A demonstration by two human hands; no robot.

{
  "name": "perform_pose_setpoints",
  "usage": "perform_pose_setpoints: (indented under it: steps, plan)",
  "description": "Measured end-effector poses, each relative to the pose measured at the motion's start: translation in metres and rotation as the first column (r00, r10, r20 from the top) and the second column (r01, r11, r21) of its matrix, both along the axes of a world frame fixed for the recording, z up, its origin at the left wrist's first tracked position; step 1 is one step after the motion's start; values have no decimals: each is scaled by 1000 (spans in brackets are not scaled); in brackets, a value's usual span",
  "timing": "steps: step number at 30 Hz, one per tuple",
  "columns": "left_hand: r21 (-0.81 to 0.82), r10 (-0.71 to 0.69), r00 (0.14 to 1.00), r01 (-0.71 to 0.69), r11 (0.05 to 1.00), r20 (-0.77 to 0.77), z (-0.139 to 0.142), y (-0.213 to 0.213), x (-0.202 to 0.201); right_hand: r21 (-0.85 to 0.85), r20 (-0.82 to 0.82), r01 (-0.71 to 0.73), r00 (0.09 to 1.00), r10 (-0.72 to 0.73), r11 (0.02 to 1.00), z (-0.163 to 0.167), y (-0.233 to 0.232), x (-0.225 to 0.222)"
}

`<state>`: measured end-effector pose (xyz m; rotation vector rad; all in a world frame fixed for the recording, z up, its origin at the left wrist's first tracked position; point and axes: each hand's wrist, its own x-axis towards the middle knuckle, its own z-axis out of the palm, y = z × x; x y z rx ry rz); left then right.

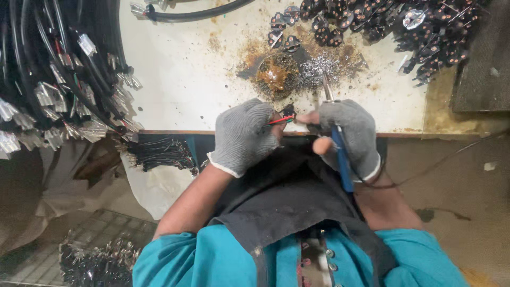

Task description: The person sits at a cluttered workbench and solders electrical wires to connectors. They hold a wire in one gloved hand, apply the soldering iron tip to the exposed conductor, and use pliers to handle and position small connector parts, repeating the process on successive wire assemblies.

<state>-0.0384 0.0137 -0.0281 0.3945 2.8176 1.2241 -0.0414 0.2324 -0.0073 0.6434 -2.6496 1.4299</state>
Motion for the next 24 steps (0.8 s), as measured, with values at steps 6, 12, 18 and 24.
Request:
perform_pose_setpoints:
  steps: [6, 12, 18, 24]
  plan:
    - [-107, -36, 996, 28, 994, -79, -1, 5, -3, 149, -52, 10, 999, -2, 989, -3, 12, 14]
    - [-160, -54, 996, 43, 986, -69, -2, 9, -3, 249, -251, 37, 968, 28, 968, -40, 19, 26]
    - [-158, -41, 997, 29, 987, -70, -3, 8, -1, 45, -321, -84, 943, 94, 995, -52, 27, 27]
    - [-130, -35, 996, 24, 991, -84, -3, 8, -2, 230, -260, -83, 955, 144, 970, -55, 28, 33]
